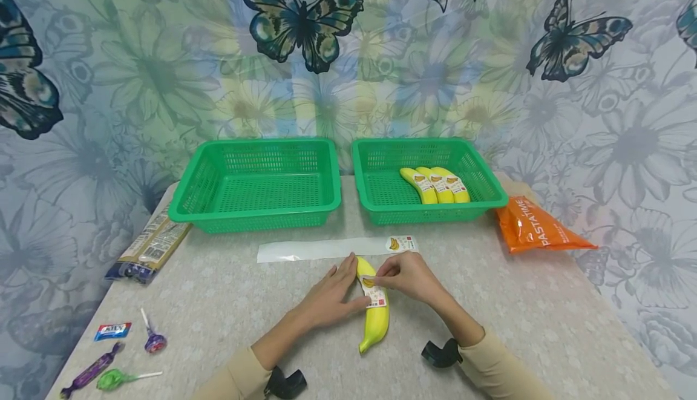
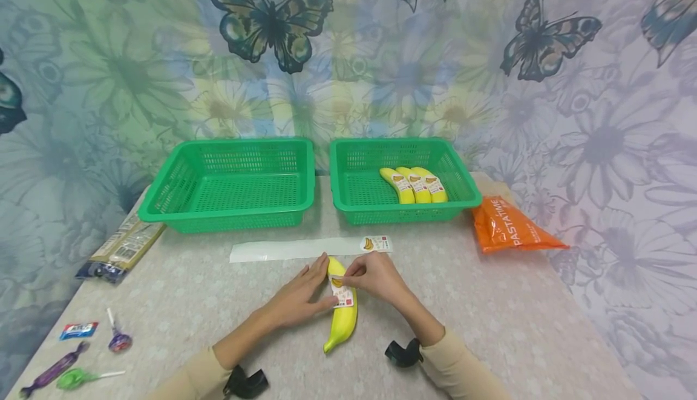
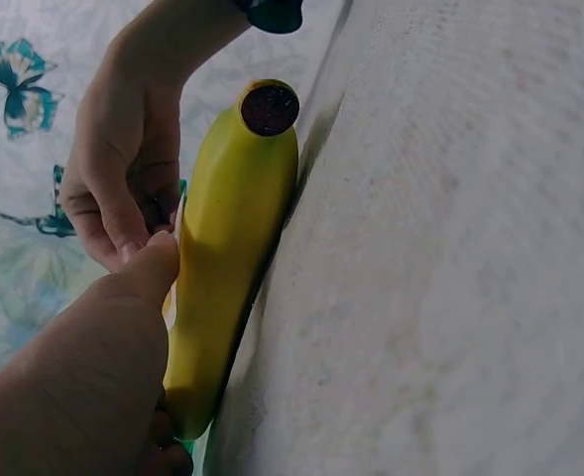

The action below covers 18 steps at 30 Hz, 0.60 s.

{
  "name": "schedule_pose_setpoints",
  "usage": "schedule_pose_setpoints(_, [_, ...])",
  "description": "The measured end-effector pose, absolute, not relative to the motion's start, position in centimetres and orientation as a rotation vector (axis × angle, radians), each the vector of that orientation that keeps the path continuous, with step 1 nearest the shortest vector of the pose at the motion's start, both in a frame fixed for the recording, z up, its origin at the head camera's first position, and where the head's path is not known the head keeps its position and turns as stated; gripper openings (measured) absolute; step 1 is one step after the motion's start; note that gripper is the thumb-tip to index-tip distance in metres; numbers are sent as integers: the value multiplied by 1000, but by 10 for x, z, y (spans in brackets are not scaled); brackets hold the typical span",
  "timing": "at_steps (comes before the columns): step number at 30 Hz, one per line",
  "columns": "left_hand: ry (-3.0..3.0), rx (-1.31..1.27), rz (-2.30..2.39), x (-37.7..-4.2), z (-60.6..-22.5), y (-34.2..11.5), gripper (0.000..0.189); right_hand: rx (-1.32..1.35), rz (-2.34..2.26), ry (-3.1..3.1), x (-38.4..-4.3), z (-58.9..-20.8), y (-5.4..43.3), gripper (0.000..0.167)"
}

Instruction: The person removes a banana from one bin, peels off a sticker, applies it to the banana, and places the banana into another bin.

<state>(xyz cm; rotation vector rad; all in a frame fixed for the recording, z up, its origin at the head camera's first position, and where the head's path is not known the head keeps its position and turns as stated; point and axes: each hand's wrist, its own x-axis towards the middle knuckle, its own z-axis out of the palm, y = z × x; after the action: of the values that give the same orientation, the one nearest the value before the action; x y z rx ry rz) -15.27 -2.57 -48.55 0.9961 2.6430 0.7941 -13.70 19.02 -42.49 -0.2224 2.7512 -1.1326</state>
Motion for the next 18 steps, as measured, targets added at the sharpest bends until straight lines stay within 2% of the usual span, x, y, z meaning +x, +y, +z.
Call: schedule_pose_setpoints(18, [2677,1023,749,-154,-490,-26,99,-40,-1144,2718,-145,-440,192,14])
